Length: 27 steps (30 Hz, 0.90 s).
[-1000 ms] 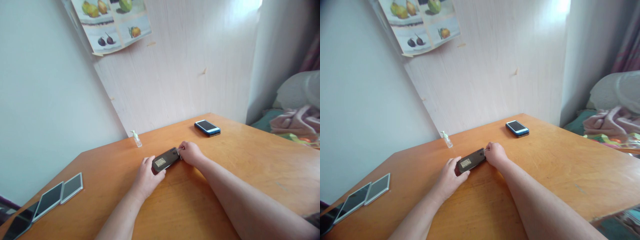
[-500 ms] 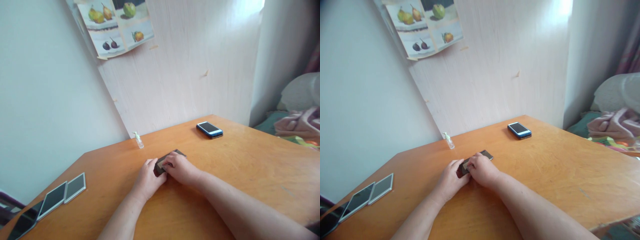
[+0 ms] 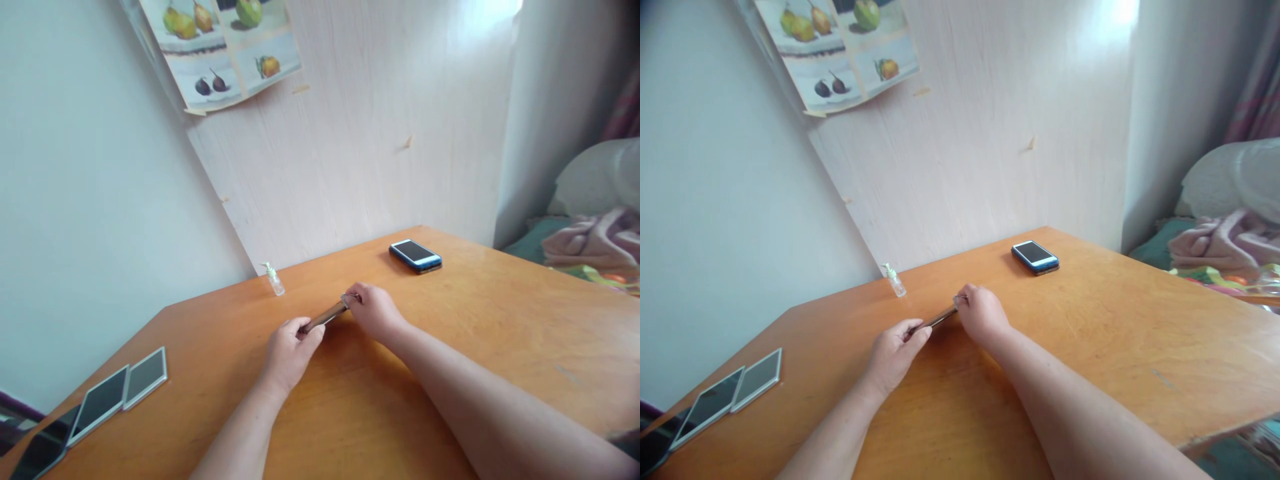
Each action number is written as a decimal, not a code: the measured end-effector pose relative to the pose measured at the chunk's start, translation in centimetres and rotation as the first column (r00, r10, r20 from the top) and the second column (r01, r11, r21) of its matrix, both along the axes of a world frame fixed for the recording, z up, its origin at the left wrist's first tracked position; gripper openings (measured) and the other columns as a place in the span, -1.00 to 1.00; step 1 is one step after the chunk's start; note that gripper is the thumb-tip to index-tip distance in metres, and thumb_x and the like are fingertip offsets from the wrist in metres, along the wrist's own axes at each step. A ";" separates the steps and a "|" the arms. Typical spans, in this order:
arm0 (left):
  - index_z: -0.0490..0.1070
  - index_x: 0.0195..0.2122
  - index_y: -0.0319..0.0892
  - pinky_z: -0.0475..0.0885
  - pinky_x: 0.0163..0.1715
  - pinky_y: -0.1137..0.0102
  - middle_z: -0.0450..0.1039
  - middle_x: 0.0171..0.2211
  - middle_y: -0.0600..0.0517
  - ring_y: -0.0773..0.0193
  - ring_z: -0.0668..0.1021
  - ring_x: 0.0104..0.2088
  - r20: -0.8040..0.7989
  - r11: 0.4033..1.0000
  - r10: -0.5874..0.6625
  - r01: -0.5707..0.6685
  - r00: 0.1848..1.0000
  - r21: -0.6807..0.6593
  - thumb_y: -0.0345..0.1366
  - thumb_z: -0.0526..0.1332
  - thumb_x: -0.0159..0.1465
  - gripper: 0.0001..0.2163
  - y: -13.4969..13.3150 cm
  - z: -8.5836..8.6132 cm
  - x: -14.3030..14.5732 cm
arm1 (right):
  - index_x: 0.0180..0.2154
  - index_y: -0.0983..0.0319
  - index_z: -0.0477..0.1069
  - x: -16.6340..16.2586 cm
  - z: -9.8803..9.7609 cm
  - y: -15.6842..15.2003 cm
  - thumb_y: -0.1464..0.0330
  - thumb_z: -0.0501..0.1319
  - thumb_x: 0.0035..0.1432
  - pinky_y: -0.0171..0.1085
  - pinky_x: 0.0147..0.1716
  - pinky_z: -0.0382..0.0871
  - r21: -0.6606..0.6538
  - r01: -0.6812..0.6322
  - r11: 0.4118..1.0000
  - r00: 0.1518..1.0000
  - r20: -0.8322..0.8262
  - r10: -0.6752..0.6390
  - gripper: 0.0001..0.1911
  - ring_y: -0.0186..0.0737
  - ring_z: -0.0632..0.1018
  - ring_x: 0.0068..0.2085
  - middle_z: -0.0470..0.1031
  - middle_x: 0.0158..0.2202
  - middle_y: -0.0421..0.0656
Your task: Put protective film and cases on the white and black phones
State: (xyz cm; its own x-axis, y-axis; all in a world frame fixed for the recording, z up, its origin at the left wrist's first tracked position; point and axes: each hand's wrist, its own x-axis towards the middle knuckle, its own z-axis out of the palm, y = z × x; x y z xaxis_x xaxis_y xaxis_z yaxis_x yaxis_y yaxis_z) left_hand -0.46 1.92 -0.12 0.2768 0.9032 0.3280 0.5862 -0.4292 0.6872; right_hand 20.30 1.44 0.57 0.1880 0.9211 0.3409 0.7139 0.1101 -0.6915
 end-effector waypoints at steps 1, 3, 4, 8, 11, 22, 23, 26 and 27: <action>0.53 -0.22 -0.19 0.40 -0.29 0.37 0.52 -0.38 0.02 0.19 0.53 -0.34 0.036 1.000 0.000 0.001 0.999 -0.029 -0.01 0.20 0.20 -0.65 0.1 0.0 -0.1 | -0.29 0.20 0.49 -1.0 -0.1 -0.4 0.33 0.14 0.21 -0.34 -0.29 0.25 0.057 -0.079 0.995 0.996 -0.027 0.081 -0.83 -0.25 0.49 -0.28 0.54 -0.33 -0.13; 0.54 -0.21 -0.19 0.41 -0.28 0.37 0.53 -0.38 0.02 0.17 0.54 -0.32 0.097 0.997 0.003 0.005 0.995 -0.080 0.00 0.20 0.19 -0.64 0.4 0.0 -0.2 | -0.27 0.20 0.48 -2.8 -0.4 -1.0 0.35 0.14 0.22 -0.36 -0.25 0.27 0.169 -0.228 0.959 0.969 -0.056 0.240 -0.85 -0.29 0.49 -0.26 0.53 -0.30 -0.15; 0.54 -0.22 -0.20 0.41 -0.28 0.37 0.54 -0.38 0.01 0.16 0.54 -0.31 0.118 0.995 0.006 0.006 0.993 -0.104 0.01 0.20 0.19 -0.63 0.5 0.0 -0.3 | -0.25 0.19 0.48 -3.4 -0.6 -1.2 0.36 0.13 0.23 -0.37 -0.24 0.28 0.208 -0.277 0.938 0.954 -0.060 0.295 -0.85 -0.30 0.49 -0.26 0.53 -0.28 -0.15; 0.55 -0.26 -0.22 0.42 -0.31 0.36 0.54 -0.43 0.01 0.15 0.55 -0.33 0.178 0.980 0.025 0.012 0.984 -0.199 0.04 0.22 0.15 -0.61 0.6 0.0 -0.5 | -0.30 0.20 0.47 -2.7 -0.8 -0.5 0.32 0.11 0.25 -0.37 -0.29 0.27 0.207 -0.223 0.953 0.968 -0.073 0.242 -0.82 -0.30 0.48 -0.29 0.52 -0.32 -0.16; 0.54 -0.27 -0.23 0.42 -0.34 0.37 0.53 -0.43 0.00 0.17 0.55 -0.36 0.214 0.972 0.035 0.016 0.976 -0.234 0.05 0.21 0.16 -0.59 0.5 0.1 -0.5 | -0.35 0.20 0.45 -0.2 -0.6 0.6 0.25 0.11 0.24 -0.36 -0.38 0.23 0.077 0.011 0.997 0.991 -0.137 0.000 -0.77 -0.28 0.46 -0.37 0.51 -0.42 -0.17; 0.51 -0.34 -0.24 0.40 -0.37 0.40 0.50 -0.47 0.02 0.21 0.52 -0.38 0.280 0.960 0.067 0.015 0.958 -0.280 0.06 0.20 0.17 -0.60 0.3 0.5 -0.2 | -0.28 0.20 0.47 -3.0 -0.8 -0.4 0.32 0.11 0.26 -0.37 -0.26 0.27 0.222 -0.227 0.948 0.963 -0.094 0.253 -0.82 -0.29 0.48 -0.27 0.52 -0.32 -0.15; 0.51 -0.34 -0.24 0.40 -0.37 0.40 0.50 -0.47 0.02 0.21 0.53 -0.39 0.288 0.958 0.078 0.008 0.954 -0.287 0.07 0.20 0.16 -0.60 0.2 0.6 -0.2 | -0.31 0.20 0.47 -2.4 -0.8 -0.1 0.31 0.10 0.26 -0.37 -0.29 0.26 0.194 -0.165 0.967 0.977 -0.104 0.188 -0.81 -0.29 0.48 -0.30 0.52 -0.35 -0.16; 0.51 -0.36 -0.24 0.40 -0.38 0.40 0.49 -0.47 0.02 0.21 0.53 -0.40 0.290 0.956 0.096 -0.007 0.952 -0.293 0.08 0.23 0.13 -0.59 0.0 0.7 -0.1 | -0.36 0.21 0.44 -0.5 -0.7 0.7 0.27 0.10 0.25 -0.36 -0.37 0.23 0.113 0.024 0.993 0.992 -0.128 -0.010 -0.78 -0.28 0.45 -0.36 0.50 -0.41 -0.17; 0.50 -0.36 -0.24 0.40 -0.38 0.40 0.49 -0.47 0.02 0.21 0.53 -0.40 0.288 0.957 0.096 -0.008 0.953 -0.291 0.08 0.23 0.13 -0.59 0.0 0.7 -0.1 | -0.35 0.21 0.44 -0.3 -0.7 0.7 0.27 0.10 0.25 -0.36 -0.37 0.23 0.112 0.037 0.993 0.992 -0.126 -0.022 -0.78 -0.28 0.45 -0.36 0.51 -0.40 -0.17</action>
